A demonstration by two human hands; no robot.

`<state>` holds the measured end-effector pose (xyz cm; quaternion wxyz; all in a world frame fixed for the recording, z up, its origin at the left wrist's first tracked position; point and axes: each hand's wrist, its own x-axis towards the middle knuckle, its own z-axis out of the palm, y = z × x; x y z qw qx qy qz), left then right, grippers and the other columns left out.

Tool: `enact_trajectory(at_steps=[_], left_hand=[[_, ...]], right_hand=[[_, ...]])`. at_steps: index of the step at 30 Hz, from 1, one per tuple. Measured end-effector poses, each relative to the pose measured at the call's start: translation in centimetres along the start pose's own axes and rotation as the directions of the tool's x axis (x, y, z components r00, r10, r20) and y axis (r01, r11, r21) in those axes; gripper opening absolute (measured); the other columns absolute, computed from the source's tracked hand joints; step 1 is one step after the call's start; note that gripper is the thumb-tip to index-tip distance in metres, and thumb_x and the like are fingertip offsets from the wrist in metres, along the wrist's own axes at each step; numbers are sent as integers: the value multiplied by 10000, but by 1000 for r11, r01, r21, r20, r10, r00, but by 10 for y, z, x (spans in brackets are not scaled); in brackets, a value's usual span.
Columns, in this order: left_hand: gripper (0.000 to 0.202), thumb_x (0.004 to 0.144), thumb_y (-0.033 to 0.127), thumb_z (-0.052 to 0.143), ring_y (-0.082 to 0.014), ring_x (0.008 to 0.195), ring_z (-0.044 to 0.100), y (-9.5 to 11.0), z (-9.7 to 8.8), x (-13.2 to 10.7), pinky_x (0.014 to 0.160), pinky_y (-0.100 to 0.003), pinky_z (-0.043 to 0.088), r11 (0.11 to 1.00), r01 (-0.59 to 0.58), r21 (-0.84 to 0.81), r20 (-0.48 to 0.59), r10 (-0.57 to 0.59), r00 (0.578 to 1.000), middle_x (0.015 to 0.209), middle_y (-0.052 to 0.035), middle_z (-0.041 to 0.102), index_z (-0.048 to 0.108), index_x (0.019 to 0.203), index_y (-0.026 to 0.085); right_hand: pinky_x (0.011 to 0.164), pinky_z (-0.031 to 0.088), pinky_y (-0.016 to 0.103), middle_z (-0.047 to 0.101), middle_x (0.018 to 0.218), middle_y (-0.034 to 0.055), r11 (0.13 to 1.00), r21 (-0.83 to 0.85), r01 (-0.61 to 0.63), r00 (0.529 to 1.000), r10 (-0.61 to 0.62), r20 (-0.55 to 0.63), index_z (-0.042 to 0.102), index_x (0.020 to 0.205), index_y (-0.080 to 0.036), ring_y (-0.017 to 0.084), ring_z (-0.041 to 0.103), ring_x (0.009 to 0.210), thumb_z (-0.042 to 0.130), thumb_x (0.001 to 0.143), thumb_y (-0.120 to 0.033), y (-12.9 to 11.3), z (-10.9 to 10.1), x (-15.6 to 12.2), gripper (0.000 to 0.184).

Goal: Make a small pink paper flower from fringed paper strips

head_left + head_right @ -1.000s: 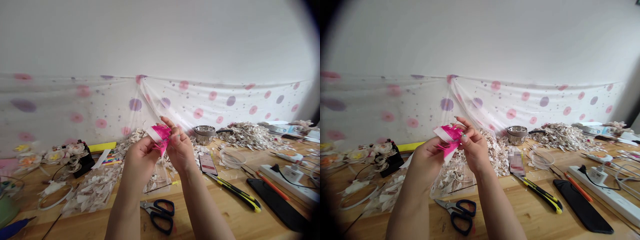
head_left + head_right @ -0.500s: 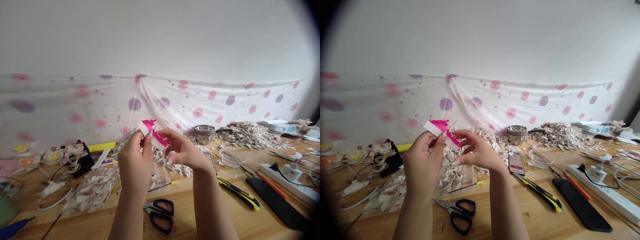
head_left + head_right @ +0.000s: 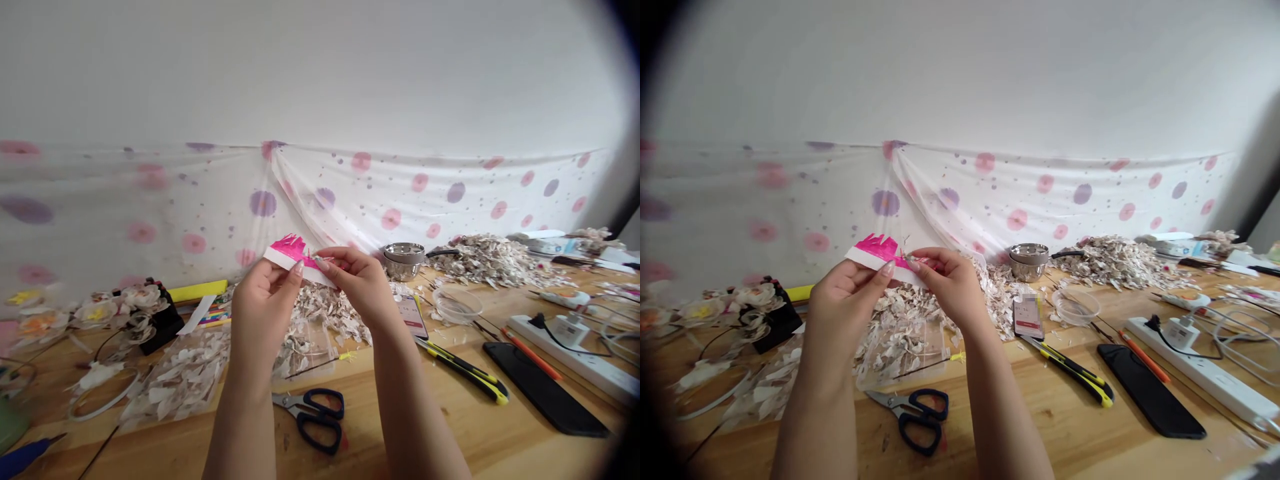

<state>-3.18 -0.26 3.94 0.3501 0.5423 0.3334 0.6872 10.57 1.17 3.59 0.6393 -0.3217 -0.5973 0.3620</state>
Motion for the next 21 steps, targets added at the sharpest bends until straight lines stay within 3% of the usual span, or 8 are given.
enact_trajectory(at_steps=[5, 10, 12, 14, 17, 18, 19, 21], left_hand=[[362, 614, 308, 834, -202, 753, 672, -11, -1, 9, 722, -289, 549, 998, 17, -55, 111, -11, 994, 771, -51, 717, 705, 901, 129], [386, 607, 295, 833, -198, 773, 669, -25, -7, 19, 771, -331, 554, 998, -55, -27, -38, 54, 998, 822, -35, 727, 705, 944, 158], [319, 591, 286, 835, -224, 825, 675, -30, -13, 24, 839, -375, 549, 995, -104, -7, -92, 103, 990, 829, -44, 730, 726, 865, 166], [273, 588, 278, 834, -246, 881, 675, -34, -18, 27, 891, -406, 536, 990, -137, 12, -162, 137, 977, 844, -55, 734, 738, 820, 169], [225, 596, 245, 832, -233, 877, 680, -33, -18, 28, 913, -394, 533, 982, -186, -21, -213, 177, 961, 827, -46, 738, 745, 788, 168], [216, 596, 233, 832, -221, 847, 683, -31, -17, 28, 893, -380, 545, 977, -207, -52, -226, 190, 955, 807, -38, 739, 744, 782, 168], [204, 593, 226, 833, -208, 806, 684, -30, -15, 27, 856, -365, 562, 973, -220, -76, -242, 196, 950, 783, -29, 738, 741, 768, 171], [178, 599, 218, 828, -191, 753, 682, -26, -11, 25, 825, -345, 572, 968, -235, -92, -259, 205, 944, 741, -18, 733, 742, 748, 173]], right_hand=[[489, 353, 236, 589, 643, -36, 1000, -14, 21, 997, -20, 77, 652, 1060, -210, 84, 483, 550, 752, 722, -301, -3, -7, -1, 364], [567, 428, 252, 660, 734, 3, 993, -32, 110, 984, -113, -135, 664, 1018, -213, 101, 549, 618, 716, 767, -301, -27, -44, -17, 271], [535, 403, 237, 623, 644, -17, 982, -2, 188, 952, -183, -246, 689, 897, -215, 83, 508, 554, 683, 793, -302, -37, -66, -25, 136], [489, 358, 224, 565, 549, -39, 983, 18, 182, 957, -173, -234, 674, 802, -218, 75, 467, 498, 661, 802, -302, -38, -86, -31, 85], [451, 339, 213, 581, 540, -31, 990, -121, -65, 986, 45, -161, 644, 734, -199, 74, 460, 468, 680, 755, -311, -15, -99, -39, 119], [433, 330, 199, 604, 553, -28, 949, -216, -231, 970, 206, -132, 649, 762, -196, 67, 457, 451, 682, 744, -304, -1, -98, -43, 114], [413, 315, 184, 624, 558, -31, 848, -327, -418, 906, 415, -82, 661, 802, -203, 59, 453, 430, 678, 741, -298, 15, -94, -49, 114], [336, 256, 185, 605, 442, -9, 725, -408, -556, 796, 605, -11, 682, 689, -166, 76, 440, 337, 731, 664, -228, 48, -82, -66, 83]])
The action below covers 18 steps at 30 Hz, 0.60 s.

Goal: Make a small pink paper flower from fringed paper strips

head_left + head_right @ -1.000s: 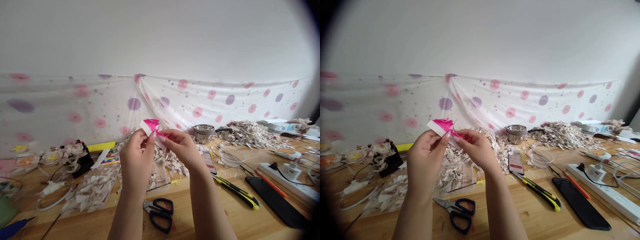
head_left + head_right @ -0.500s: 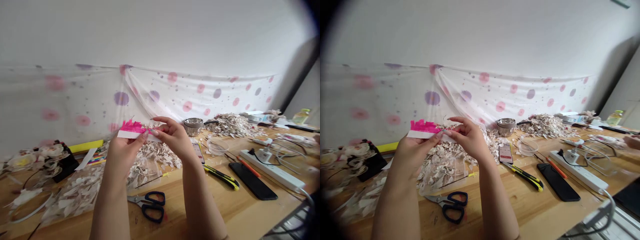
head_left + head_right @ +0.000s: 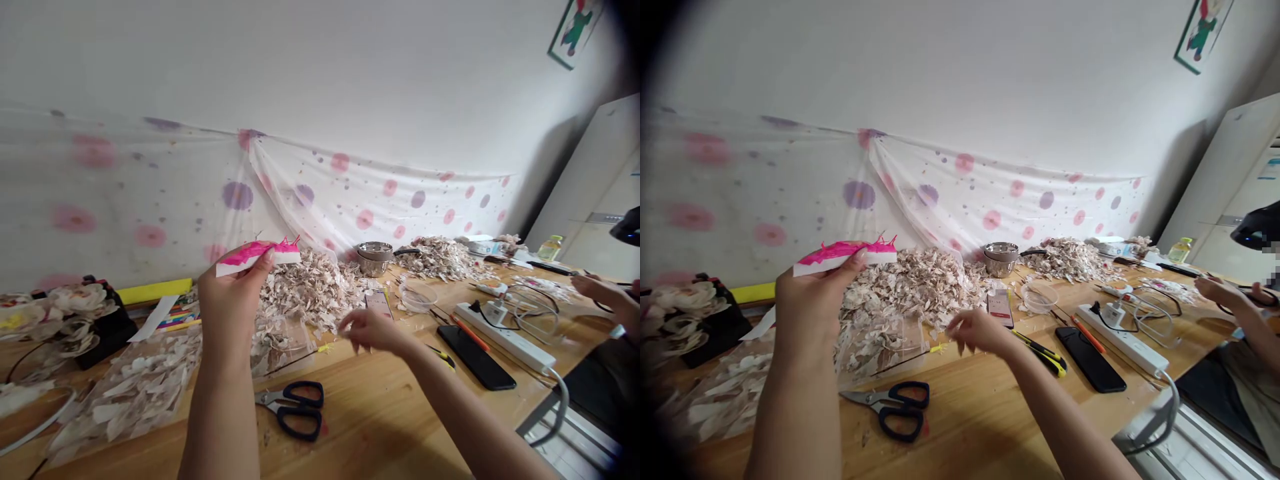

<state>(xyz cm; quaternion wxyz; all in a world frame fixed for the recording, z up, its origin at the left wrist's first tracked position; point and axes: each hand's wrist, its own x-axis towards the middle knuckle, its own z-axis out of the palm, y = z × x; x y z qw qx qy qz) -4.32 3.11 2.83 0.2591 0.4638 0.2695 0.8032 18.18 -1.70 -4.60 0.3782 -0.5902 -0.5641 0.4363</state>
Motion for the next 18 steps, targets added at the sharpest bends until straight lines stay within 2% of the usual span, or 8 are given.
enact_trajectory(at_steps=[3, 5, 7, 9, 12, 14, 15, 18], left_hand=[[159, 608, 216, 819, -182, 729, 683, 5, 3, -3, 819, -333, 570, 1000, -2, 4, -12, 2, 1000, 718, -16, 730, 746, 743, 172], [162, 627, 220, 809, -186, 745, 689, 7, 3, -5, 803, -328, 573, 1000, 3, 0, 6, -3, 1000, 744, -23, 738, 748, 768, 170], [161, 652, 232, 798, -185, 752, 691, 8, 1, -7, 789, -320, 574, 1000, -3, 3, 22, 3, 1000, 762, -27, 743, 749, 791, 168], [165, 666, 248, 796, -179, 744, 690, 10, 0, -9, 781, -313, 573, 1000, -18, 18, 10, 17, 1000, 756, -24, 743, 750, 805, 171], [184, 672, 268, 799, -183, 769, 693, 11, -1, -12, 772, -309, 574, 999, -33, 15, -10, 33, 999, 774, -21, 746, 749, 825, 179], [190, 670, 275, 803, -187, 791, 697, 11, -2, -12, 791, -315, 572, 1000, -27, -3, -15, 27, 1000, 793, -25, 749, 749, 825, 179], [189, 668, 276, 805, -188, 795, 699, 12, -2, -12, 806, -320, 569, 1000, -18, -13, -15, 18, 1000, 798, -27, 750, 749, 820, 177], [193, 665, 264, 801, -196, 796, 704, 14, -2, -10, 803, -328, 576, 999, 14, -42, -10, -14, 1000, 804, -40, 752, 750, 823, 165]], right_hand=[[288, 212, 185, 579, 374, 3, 993, -28, -115, 991, 117, 72, 593, 480, -175, 85, 426, 269, 735, 678, -273, 33, 44, 0, 262], [293, 222, 185, 528, 342, -14, 992, 6, -129, 992, 129, 20, 510, 426, -187, 78, 410, 256, 635, 796, -392, 45, 68, 0, 441], [303, 201, 179, 494, 347, -38, 990, 58, -130, 988, 134, -71, 515, 486, -185, 64, 379, 257, 499, 891, -475, 49, 85, 3, 498], [320, 217, 172, 512, 406, -55, 985, 106, -140, 981, 152, -121, 548, 574, -157, 49, 394, 285, 493, 914, -482, 50, 93, 10, 473], [343, 268, 179, 544, 469, -26, 969, 167, -180, 965, 207, -162, 571, 604, -149, 65, 461, 358, 471, 934, -467, 51, 97, 26, 470], [448, 439, 193, 603, 667, -25, 955, 206, -215, 953, 251, -172, 619, 806, -137, 80, 555, 503, 538, 929, -399, 52, 97, 37, 301], [525, 509, 225, 650, 802, 17, 946, 229, -231, 947, 272, -169, 631, 904, -161, 94, 584, 599, 524, 942, -357, 52, 97, 42, 226], [701, 560, 317, 642, 1046, 63, 926, 314, -208, 941, 277, -194, 607, 1080, -174, 158, 639, 835, 549, 932, -316, 49, 94, 53, 214]])
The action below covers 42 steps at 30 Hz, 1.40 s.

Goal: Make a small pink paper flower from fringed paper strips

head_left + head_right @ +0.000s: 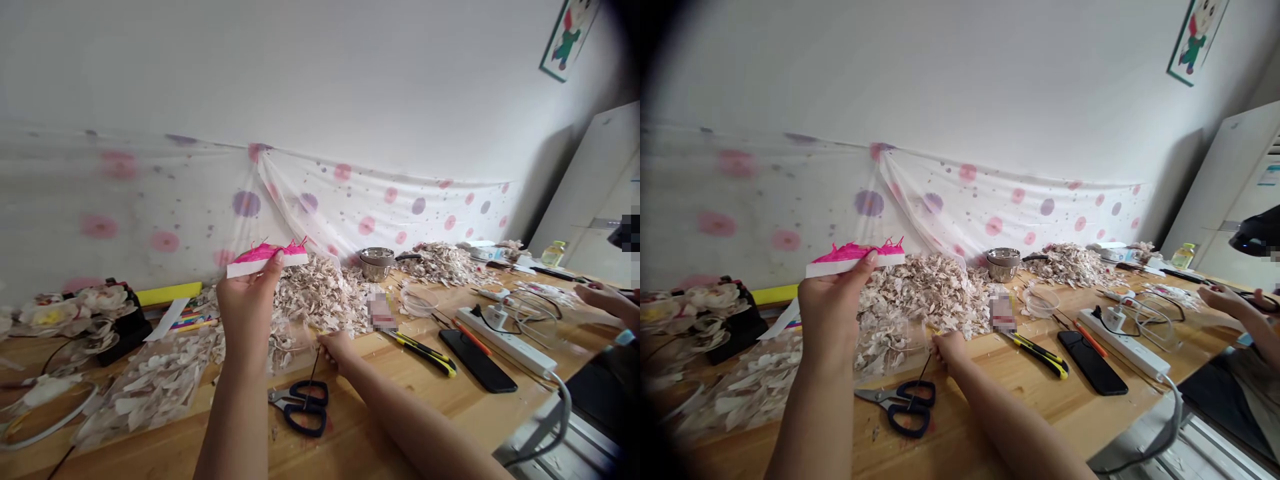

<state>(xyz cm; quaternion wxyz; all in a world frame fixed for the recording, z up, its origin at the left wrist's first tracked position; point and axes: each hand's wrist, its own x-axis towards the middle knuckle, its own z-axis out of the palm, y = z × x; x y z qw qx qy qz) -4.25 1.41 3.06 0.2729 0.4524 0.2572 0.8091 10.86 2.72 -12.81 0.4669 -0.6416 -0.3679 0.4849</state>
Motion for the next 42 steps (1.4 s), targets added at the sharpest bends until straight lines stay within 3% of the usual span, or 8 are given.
enact_trajectory(at_steps=[6, 11, 14, 16, 21, 31, 37, 42], left_hand=[[210, 668, 238, 774, -188, 762, 699, 3, 1, 4, 707, -291, 592, 996, 21, -83, -53, -25, 998, 748, -44, 725, 730, 843, 131], [255, 670, 256, 786, -168, 746, 685, 0, 1, 5, 640, -245, 569, 997, 7, -78, -38, -10, 999, 864, -52, 733, 716, 890, 148], [259, 671, 223, 786, -182, 832, 693, 1, 1, 3, 764, -275, 566, 997, 32, -76, -7, -33, 999, 902, -50, 743, 728, 915, 159], [199, 669, 206, 782, -184, 855, 692, 4, 1, 2, 828, -286, 548, 998, 38, -48, 3, -38, 999, 854, -39, 747, 739, 857, 159], [147, 615, 169, 801, -165, 743, 684, 14, 6, -1, 781, -274, 549, 998, 31, -63, 13, -30, 999, 732, -2, 729, 721, 739, 165], [103, 700, 192, 770, -164, 770, 691, 26, 18, -22, 733, -274, 575, 990, 2, -144, 20, 1, 1000, 808, -8, 738, 725, 792, 200], [45, 760, 243, 737, -165, 779, 699, 32, 18, -24, 772, -296, 574, 976, 52, -209, 97, -32, 995, 792, -7, 739, 718, 773, 205], [101, 755, 276, 753, -133, 726, 691, 33, 17, -24, 567, -176, 528, 974, 101, -200, 57, -91, 994, 788, 1, 730, 700, 805, 207]], right_hand=[[612, 502, 244, 630, 778, 7, 930, 296, 218, 976, -214, -46, 621, 827, -136, 106, 589, 648, 671, 835, -329, -48, -14, -8, 199], [585, 452, 241, 574, 618, -39, 756, 516, 402, 882, -472, 3, 650, 823, -185, 94, 524, 562, 759, 663, -505, -113, -22, -48, 374], [482, 358, 219, 413, 482, -83, 609, 587, 533, 748, -663, 9, 676, 801, -190, 67, 345, 454, 706, 752, -473, -139, -15, -80, 289], [474, 348, 217, 457, 526, -62, 513, 613, 602, 644, -765, 8, 710, 856, -206, 75, 391, 493, 678, 801, -421, -147, -8, -99, 225], [540, 480, 274, 641, 622, -22, 425, 694, 581, 507, -856, 99, 751, 844, -261, 108, 553, 527, 725, 767, -329, -145, 3, -124, 106], [497, 468, 186, 630, 679, -20, 527, 716, 457, 695, -714, 83, 667, 667, -194, 64, 511, 547, 759, 710, -302, -139, 18, -113, 149], [471, 444, 200, 564, 650, -32, 506, 712, 488, 727, -687, -9, 623, 692, -196, 71, 476, 524, 738, 722, -350, -140, 21, -114, 194], [488, 436, 211, 567, 655, -29, 496, 703, 510, 698, -716, -1, 612, 707, -199, 78, 481, 534, 733, 722, -369, -138, 22, -110, 209]])
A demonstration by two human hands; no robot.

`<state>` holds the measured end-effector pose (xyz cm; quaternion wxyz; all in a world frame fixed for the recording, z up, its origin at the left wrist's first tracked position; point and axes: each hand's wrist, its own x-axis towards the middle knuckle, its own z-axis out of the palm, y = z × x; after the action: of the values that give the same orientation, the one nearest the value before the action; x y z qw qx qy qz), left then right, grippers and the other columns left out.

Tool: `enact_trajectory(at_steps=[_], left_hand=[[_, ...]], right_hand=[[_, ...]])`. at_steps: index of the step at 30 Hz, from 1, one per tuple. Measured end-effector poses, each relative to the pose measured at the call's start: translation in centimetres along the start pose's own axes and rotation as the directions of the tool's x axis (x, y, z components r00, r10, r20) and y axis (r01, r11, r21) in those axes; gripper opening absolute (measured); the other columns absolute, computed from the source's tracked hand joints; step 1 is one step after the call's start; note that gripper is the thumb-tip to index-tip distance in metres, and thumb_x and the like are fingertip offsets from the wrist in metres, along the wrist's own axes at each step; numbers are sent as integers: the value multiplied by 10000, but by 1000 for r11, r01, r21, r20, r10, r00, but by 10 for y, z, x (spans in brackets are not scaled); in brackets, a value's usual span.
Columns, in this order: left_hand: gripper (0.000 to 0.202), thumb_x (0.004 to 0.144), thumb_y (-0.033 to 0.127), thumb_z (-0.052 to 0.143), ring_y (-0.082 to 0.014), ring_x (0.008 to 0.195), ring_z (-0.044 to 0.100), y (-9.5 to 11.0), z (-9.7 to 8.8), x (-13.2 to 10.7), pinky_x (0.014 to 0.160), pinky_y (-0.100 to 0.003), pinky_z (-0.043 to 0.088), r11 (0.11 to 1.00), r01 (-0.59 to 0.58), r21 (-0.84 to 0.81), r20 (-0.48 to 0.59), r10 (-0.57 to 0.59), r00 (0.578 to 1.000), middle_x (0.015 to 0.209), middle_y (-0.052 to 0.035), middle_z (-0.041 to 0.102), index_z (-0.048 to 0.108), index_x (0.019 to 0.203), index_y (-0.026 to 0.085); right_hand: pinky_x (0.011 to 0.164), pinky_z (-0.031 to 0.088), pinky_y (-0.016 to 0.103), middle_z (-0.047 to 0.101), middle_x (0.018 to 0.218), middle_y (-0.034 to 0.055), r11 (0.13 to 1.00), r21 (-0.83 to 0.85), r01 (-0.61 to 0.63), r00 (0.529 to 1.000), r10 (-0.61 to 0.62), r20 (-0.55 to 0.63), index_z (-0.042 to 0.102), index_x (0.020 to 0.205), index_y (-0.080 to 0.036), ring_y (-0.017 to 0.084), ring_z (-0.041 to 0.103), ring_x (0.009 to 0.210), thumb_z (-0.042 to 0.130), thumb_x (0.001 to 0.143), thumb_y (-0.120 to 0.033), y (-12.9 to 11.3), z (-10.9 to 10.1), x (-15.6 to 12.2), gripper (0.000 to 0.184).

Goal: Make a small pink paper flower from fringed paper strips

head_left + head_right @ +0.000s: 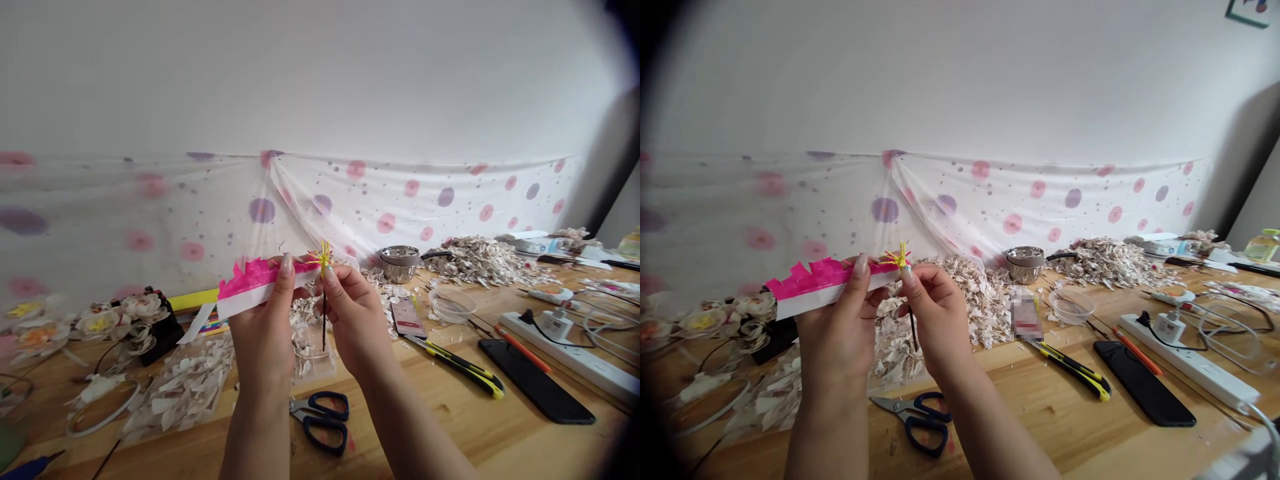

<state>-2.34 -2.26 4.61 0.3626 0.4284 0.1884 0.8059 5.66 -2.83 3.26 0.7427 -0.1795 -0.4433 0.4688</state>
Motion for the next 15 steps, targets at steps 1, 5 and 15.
enact_trajectory(at_steps=[1, 5, 15], left_hand=[[120, 750, 286, 757, -130, 709, 685, 0, 0, 0, 549, -172, 518, 1000, 17, 6, -11, -17, 1000, 790, -2, 726, 696, 811, 203], [173, 725, 292, 780, -107, 675, 661, 0, 0, 1, 529, -161, 508, 998, 55, -17, -44, -56, 997, 801, 4, 700, 686, 840, 203], [181, 718, 303, 781, -103, 655, 645, 0, 0, 1, 511, -158, 507, 1000, 2, 30, -76, 0, 997, 774, 6, 688, 676, 817, 193]], right_hand=[[489, 431, 215, 563, 667, -28, 1000, -7, 22, 1000, -22, -1, 608, 706, -201, 78, 473, 534, 729, 725, -373, 1, 0, 0, 211], [498, 396, 227, 524, 740, -23, 974, -62, 216, 975, -219, -29, 601, 706, -213, 78, 438, 555, 702, 765, -339, 6, -2, 1, 172], [520, 386, 240, 495, 770, -13, 935, -201, 292, 950, -307, -48, 583, 688, -214, 90, 450, 601, 653, 822, -291, 13, 0, 1, 170]])
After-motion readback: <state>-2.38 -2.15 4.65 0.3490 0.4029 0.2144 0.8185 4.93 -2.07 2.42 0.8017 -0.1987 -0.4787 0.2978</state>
